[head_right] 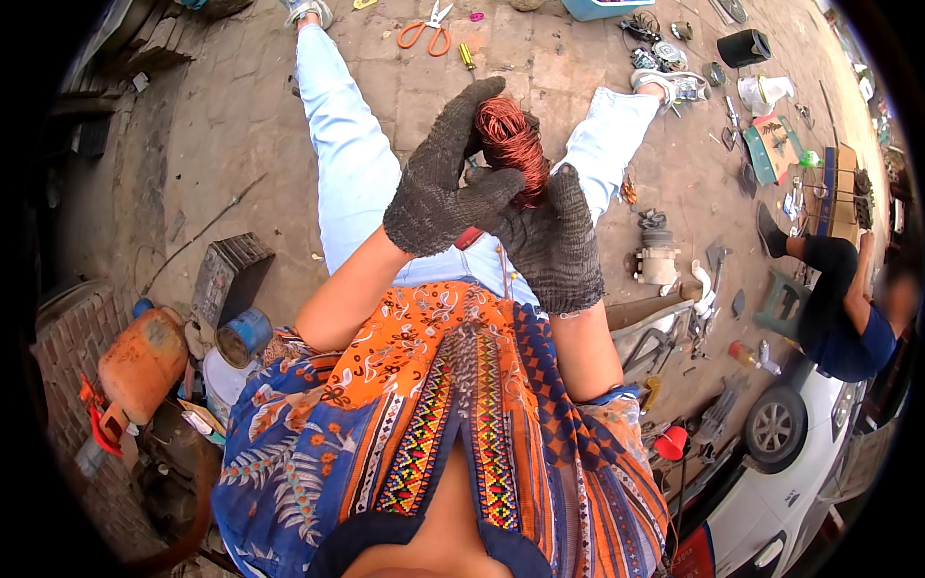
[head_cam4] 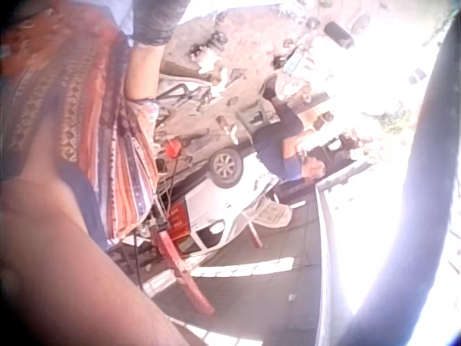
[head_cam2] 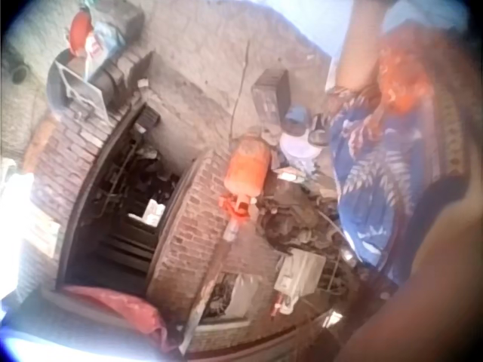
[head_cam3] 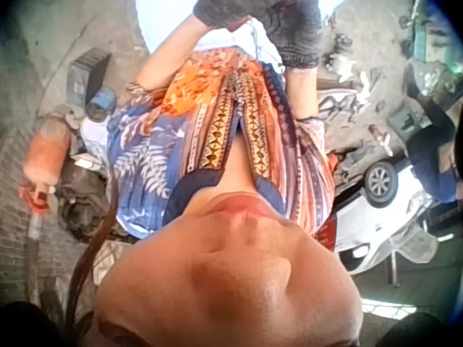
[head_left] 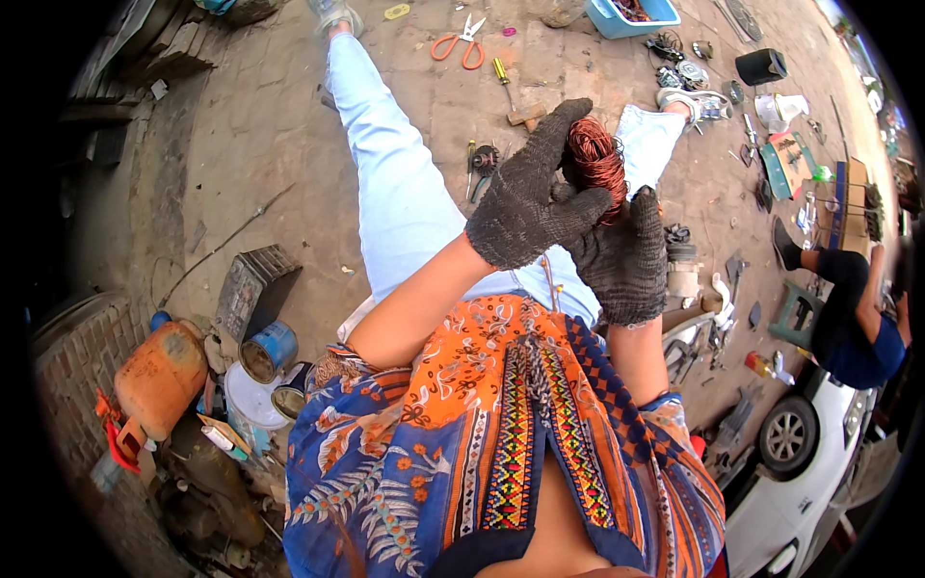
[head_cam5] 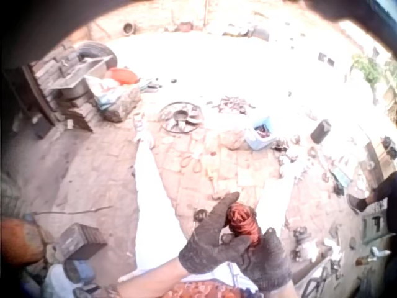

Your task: The person sits on the ground and uses pliers to remove copper wire from a metal component. They then wind the copper wire into a tight coil by hand, holding the bundle in both hands and rotating it to form a neat spool.

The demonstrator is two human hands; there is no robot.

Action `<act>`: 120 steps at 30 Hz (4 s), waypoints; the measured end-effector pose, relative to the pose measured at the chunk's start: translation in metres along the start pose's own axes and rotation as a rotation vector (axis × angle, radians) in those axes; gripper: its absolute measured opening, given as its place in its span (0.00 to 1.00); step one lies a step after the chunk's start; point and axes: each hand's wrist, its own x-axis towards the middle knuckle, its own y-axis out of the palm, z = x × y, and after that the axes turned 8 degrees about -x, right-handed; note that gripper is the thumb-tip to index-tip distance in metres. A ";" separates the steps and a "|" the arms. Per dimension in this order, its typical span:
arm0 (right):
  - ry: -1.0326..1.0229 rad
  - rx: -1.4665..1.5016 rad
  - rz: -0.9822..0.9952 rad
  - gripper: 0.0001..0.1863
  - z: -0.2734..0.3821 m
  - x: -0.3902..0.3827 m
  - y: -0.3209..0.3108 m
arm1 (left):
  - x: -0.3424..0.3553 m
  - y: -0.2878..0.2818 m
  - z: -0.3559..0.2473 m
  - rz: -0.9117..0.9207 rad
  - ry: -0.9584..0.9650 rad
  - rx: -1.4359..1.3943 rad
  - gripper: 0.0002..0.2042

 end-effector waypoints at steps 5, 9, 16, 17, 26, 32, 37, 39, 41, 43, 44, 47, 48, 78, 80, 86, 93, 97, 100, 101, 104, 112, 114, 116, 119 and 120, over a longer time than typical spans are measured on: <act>-0.031 -0.100 -0.052 0.30 -0.008 0.001 -0.012 | -0.002 -0.002 -0.004 0.046 0.007 0.086 0.40; -0.355 -0.878 -0.136 0.26 -0.017 0.004 -0.028 | -0.001 -0.007 -0.013 0.139 -0.083 -0.010 0.40; -0.546 -0.983 -0.252 0.23 -0.021 -0.012 -0.017 | 0.000 -0.007 -0.014 0.165 -0.186 -0.745 0.35; -0.582 -0.997 -0.271 0.23 -0.021 -0.012 -0.017 | 0.000 -0.007 -0.014 0.139 -0.145 -0.678 0.31; -0.540 -1.145 -0.231 0.27 -0.019 -0.015 -0.013 | -0.002 -0.021 -0.012 0.066 -0.098 -0.531 0.16; -0.789 -1.523 -0.249 0.34 -0.015 -0.008 -0.021 | -0.003 -0.013 -0.011 0.011 -0.167 -0.911 0.21; -0.805 -1.439 -0.275 0.33 -0.011 -0.005 -0.014 | -0.005 -0.007 -0.016 0.036 -0.254 -0.611 0.35; -0.732 -1.299 -0.289 0.32 -0.013 -0.006 -0.010 | -0.007 -0.001 -0.016 0.063 -0.275 -0.614 0.35; -0.791 -1.306 -0.252 0.31 -0.014 -0.002 -0.015 | -0.010 0.003 -0.014 0.111 -0.313 -0.651 0.36; -0.781 -1.265 -0.233 0.31 -0.015 -0.002 -0.016 | -0.012 0.002 -0.012 0.100 -0.361 -0.688 0.36; -0.741 -1.221 -0.229 0.30 -0.015 -0.002 -0.016 | -0.010 0.001 -0.013 0.105 -0.342 -0.667 0.36; -0.679 -1.131 -0.200 0.29 -0.015 -0.004 -0.009 | -0.011 0.000 -0.009 0.099 -0.296 -0.655 0.36; -0.666 -1.109 -0.187 0.29 -0.015 -0.004 -0.005 | -0.012 0.000 -0.007 0.092 -0.282 -0.659 0.35; -0.912 -1.309 -0.166 0.31 -0.014 -0.012 -0.015 | -0.007 0.006 -0.015 0.156 -0.338 -1.063 0.36; -0.910 -1.340 -0.166 0.32 -0.013 -0.012 -0.015 | -0.009 0.008 -0.017 0.059 -0.330 -1.022 0.35; -0.964 -1.278 -0.242 0.33 -0.015 -0.007 -0.015 | -0.020 -0.001 -0.022 -0.351 0.311 0.308 0.25; -0.945 -1.476 -0.282 0.33 -0.005 -0.006 -0.013 | -0.008 -0.008 -0.025 -0.169 0.508 0.688 0.19; -1.002 -1.575 -0.297 0.33 -0.002 -0.005 -0.013 | -0.004 -0.009 -0.028 -0.082 0.438 0.560 0.24; -1.005 -1.621 -0.378 0.33 0.002 -0.003 -0.015 | -0.011 0.000 -0.037 -0.078 0.228 0.364 0.26; -1.009 -1.655 -0.400 0.33 0.003 -0.003 -0.014 | -0.016 0.004 -0.040 -0.090 0.138 0.301 0.26; -0.990 -1.706 -0.432 0.30 0.007 -0.005 -0.004 | -0.029 0.011 -0.039 -0.042 0.036 0.145 0.24; -0.835 -1.560 -0.503 0.26 0.003 -0.002 -0.005 | -0.037 0.020 -0.039 -0.008 -0.012 -0.079 0.19; -0.780 -1.525 -0.473 0.26 0.002 0.000 -0.004 | -0.038 0.022 -0.035 -0.064 -0.062 -0.143 0.18; -0.747 -1.377 -0.391 0.25 -0.002 0.007 -0.013 | -0.037 0.027 -0.032 -0.149 -0.128 -0.150 0.16; -0.637 -1.456 -0.380 0.25 -0.008 0.008 -0.020 | -0.038 0.028 -0.034 -0.077 -0.073 -0.060 0.15; -0.653 -1.520 -0.444 0.26 -0.009 0.009 -0.022 | -0.041 0.029 -0.031 -0.057 -0.052 -0.016 0.16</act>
